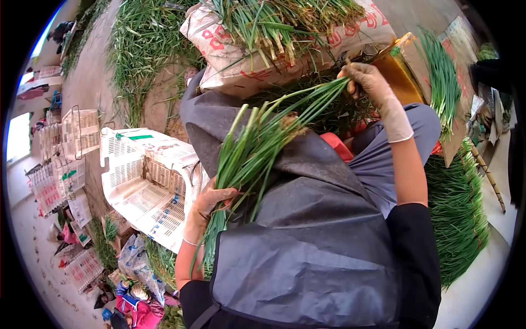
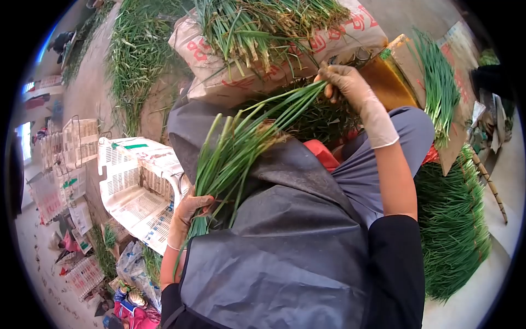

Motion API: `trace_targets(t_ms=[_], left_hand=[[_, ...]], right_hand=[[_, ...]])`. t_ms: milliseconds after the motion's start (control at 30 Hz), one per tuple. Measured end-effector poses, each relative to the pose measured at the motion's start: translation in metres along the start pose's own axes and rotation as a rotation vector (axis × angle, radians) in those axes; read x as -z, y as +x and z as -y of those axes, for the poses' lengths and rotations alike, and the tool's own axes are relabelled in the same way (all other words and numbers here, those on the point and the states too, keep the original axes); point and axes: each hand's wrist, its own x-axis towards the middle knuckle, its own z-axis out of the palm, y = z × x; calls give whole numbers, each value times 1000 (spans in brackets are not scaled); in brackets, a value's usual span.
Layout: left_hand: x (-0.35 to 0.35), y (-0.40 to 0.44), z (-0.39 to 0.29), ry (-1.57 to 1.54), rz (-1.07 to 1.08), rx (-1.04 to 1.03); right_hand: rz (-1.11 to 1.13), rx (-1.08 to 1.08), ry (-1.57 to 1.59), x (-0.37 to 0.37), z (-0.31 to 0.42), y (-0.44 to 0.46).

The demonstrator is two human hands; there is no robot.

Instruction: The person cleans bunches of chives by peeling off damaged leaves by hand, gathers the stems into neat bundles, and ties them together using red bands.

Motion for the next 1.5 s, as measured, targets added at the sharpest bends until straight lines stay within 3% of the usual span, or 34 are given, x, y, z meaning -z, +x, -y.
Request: trace_targets(t_ms=[67,133,233,333,433,500,533,600,633,733,767,800,833,900,933,967,1033,1067,1133,1233,1333,1400,1467,1500], left_hand=[[27,9,19,-23,85,-4],[34,12,22,-235,203,0],[27,26,23,-330,241,-13],[36,72,20,-695,1062,287],[-39,17,-14,-496,338,-94],[-34,12,-12,-331,290,-68],[-31,19,-10,-180,280,-77],[-28,15,-2,-226,208,-67],[-31,11,-1,-274,126,-66],[-9,14,23,-390,195,-66],[1,17,31,-508,268,14],[3,17,36,-511,266,12],[3,16,40,-499,228,-12],[-2,16,37,-454,205,-40],[-11,15,33,-454,207,-39],[-23,14,27,-416,146,-86],[-46,1,5,-328,95,-71],[-41,4,6,-325,103,-72],[-28,8,3,-107,193,79],[-32,-1,-3,-174,171,31],[-33,1,-3,-211,179,7],[-28,8,-1,-95,200,41],[-29,15,2,-67,150,-13],[-30,17,2,-39,93,-68]], right_hand=[[-76,89,139,8,27,-15],[164,297,421,26,41,-23],[281,267,303,3,67,-43],[548,138,14,-50,92,-57],[634,71,6,-91,56,-40],[634,63,36,-104,36,-34],[648,188,106,-111,26,-31],[458,487,2,-106,14,-25],[360,409,81,-94,22,-26],[79,193,340,-40,25,-19],[298,214,70,-4,2,3],[128,165,-625,18,-23,18],[129,166,-624,11,-28,13],[-350,540,-1164,-18,-28,-11],[-50,169,-588,-46,-7,-23],[137,-24,-72,-76,8,-38],[315,-166,-102,-119,8,-41],[278,-186,-35,-132,11,-41],[380,-255,264,-135,2,-32],[534,-330,196,-113,19,-40],[552,-356,216,-100,3,-39],[487,-258,190,-106,-20,-35],[326,-138,370,-115,-21,-39],[262,-193,504,-117,-19,-41]])
